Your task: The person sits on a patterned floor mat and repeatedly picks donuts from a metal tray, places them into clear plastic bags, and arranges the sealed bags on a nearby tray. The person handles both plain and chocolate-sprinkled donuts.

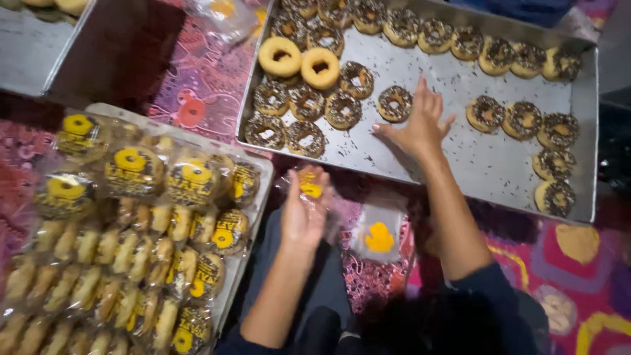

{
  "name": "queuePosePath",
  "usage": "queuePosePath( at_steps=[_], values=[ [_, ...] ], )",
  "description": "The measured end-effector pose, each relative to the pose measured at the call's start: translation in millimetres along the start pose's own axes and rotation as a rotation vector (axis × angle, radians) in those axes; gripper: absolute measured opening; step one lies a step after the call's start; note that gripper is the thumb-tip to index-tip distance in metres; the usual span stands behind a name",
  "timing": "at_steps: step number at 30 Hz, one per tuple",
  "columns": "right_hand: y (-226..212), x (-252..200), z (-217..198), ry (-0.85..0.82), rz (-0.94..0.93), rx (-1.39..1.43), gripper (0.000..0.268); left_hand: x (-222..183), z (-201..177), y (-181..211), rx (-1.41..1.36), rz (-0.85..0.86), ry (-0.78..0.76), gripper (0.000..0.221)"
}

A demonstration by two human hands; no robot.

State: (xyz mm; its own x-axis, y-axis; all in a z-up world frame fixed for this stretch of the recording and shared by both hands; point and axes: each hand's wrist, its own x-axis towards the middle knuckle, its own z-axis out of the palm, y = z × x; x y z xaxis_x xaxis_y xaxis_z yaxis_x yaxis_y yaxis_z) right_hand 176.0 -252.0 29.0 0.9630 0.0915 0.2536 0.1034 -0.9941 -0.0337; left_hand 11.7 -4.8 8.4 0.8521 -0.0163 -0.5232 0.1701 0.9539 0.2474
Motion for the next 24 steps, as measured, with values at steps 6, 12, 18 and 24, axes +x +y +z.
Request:
queuePosePath(
  at_steps=[6,12,18,24],
  values=[
    [-28.5,-52.4,-71.2,-0.038,0.157,0.853,0.136,-0.7,10.8,-13.0,-0.127,-0.036,-0.100,0.058],
    [-50.4,-222.0,-133.2,0.001,0.269,1.312,0.132,-38.2,34.4,-50.5,0.001,-0.074,-0.057,0.064],
    [-61.3,-226.0,-162.3,0.185,0.052,0.783,0.128,-91.9,56.6,-116.8,0.167,-0.017,-0.033,0.062],
    [-31.3,-261.7,-212.0,0.306,0.175,0.873,0.096,-95.2,60.6,-137.3,0.089,-0.118,-0.083,0.081]
  ],
)
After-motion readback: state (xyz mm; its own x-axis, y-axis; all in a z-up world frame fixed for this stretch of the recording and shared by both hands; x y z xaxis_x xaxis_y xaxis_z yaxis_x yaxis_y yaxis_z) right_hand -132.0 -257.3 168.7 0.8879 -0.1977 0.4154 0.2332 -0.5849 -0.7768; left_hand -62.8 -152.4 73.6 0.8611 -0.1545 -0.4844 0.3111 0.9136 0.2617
